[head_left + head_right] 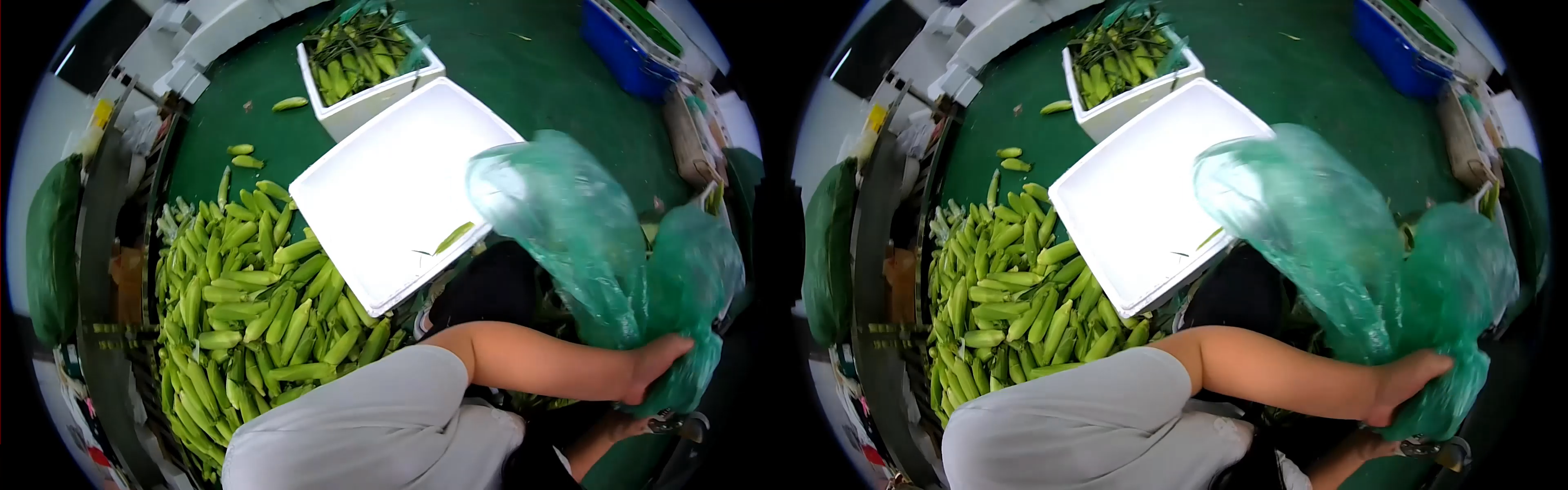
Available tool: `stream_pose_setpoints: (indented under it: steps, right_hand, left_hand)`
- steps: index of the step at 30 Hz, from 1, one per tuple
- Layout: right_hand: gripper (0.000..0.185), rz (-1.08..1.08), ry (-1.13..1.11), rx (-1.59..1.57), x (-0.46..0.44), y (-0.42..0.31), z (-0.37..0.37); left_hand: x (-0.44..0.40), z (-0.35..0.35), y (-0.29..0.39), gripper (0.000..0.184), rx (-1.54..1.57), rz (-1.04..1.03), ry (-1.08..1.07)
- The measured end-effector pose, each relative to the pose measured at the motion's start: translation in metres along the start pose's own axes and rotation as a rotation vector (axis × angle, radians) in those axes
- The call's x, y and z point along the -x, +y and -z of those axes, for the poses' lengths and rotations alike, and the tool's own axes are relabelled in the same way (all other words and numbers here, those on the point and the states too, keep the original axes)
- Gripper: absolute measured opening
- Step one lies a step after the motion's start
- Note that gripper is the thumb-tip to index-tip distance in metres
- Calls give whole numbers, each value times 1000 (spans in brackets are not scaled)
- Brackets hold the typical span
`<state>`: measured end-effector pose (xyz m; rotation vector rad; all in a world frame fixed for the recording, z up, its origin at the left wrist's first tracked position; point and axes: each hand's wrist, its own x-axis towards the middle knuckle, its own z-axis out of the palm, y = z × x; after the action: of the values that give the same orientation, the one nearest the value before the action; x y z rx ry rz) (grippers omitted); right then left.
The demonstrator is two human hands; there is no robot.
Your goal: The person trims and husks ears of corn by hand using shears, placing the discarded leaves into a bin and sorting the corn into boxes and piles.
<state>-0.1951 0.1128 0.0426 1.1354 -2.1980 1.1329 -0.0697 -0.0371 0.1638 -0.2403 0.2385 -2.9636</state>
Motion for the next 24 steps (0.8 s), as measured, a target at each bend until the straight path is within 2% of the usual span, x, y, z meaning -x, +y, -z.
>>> stream_pose_setpoints:
  steps: [1, 3, 4, 5, 7, 8, 9, 10, 11, 12, 13, 14, 16, 18, 19, 20, 21, 22, 24]
  right_hand:
    - [48, 179, 76, 251, -8, 18, 15]
    - [47, 216, 112, 157, -16, 96, 43]
    - [45, -45, 110, -134, -14, 111, 65]
    - [43, -299, 184, -435, -12, 127, 86]
    - [39, -612, 163, -872, -44, 73, 81]
    - [38, -555, 13, -1051, -58, 51, 70]
    - [36, -769, 28, -1083, -65, 39, 48]
    - [32, -885, -55, -1055, -68, 35, 20]
    - [24, -1108, -204, -1048, -67, 29, -6]
    - [23, -1111, -316, -1049, -41, 89, -60]
    - [28, -1149, -415, -657, -8, 148, -123]
    - [34, -1122, -484, -519, 25, 156, -146]
    - [46, -1062, -621, -243, 91, 167, -189]
    - [54, -920, -1114, 63, 121, 128, -162]
    - [49, -869, -1265, 111, 143, 106, -151]
    - [45, -918, -1223, -39, 175, 98, -146]
    - [44, -955, -1243, -114, 202, 92, -145]
    - [44, -957, -1308, -79, 222, 91, -149]
    - [42, -958, -1435, 30, 256, 92, -158]
  left_hand:
    - [-9, -6, -9, 30, 147, 98, 68]
    - [-48, 31, -47, 32, 210, 54, -56]
    - [-60, 53, -72, 34, 261, 47, -113]
    - [-48, 55, -74, 37, 111, 7, -256]
    - [-20, 68, -67, 31, -461, -168, 160]
    - [-31, 116, -63, 35, -1022, -463, 171]
    - [-17, 114, -45, 39, -1687, -734, 521]
    - [-15, 121, -21, 40, -2119, -840, 671]
    - [-15, 138, 0, 40, -2355, -908, 719]
    - [-16, 168, 22, 42, -2570, -834, 733]
    - [-13, 202, 32, 43, -2654, -539, 840]
    - [-11, 234, 42, 44, -2715, -240, 950]
    - [28, 292, 40, 47, -2643, 61, 1066]
    - [73, 327, 13, 55, -2673, 439, 1128]
    - [89, 341, -2, 59, -2369, 486, 1248]
    - [105, 354, -17, 63, -2077, 510, 1378]
    - [123, 398, -13, 68, -1833, 470, 1417]
    - [124, 428, -5, 66, -2020, 795, 1336]
    - [150, 511, -19, 58, -2500, 1063, 1115]
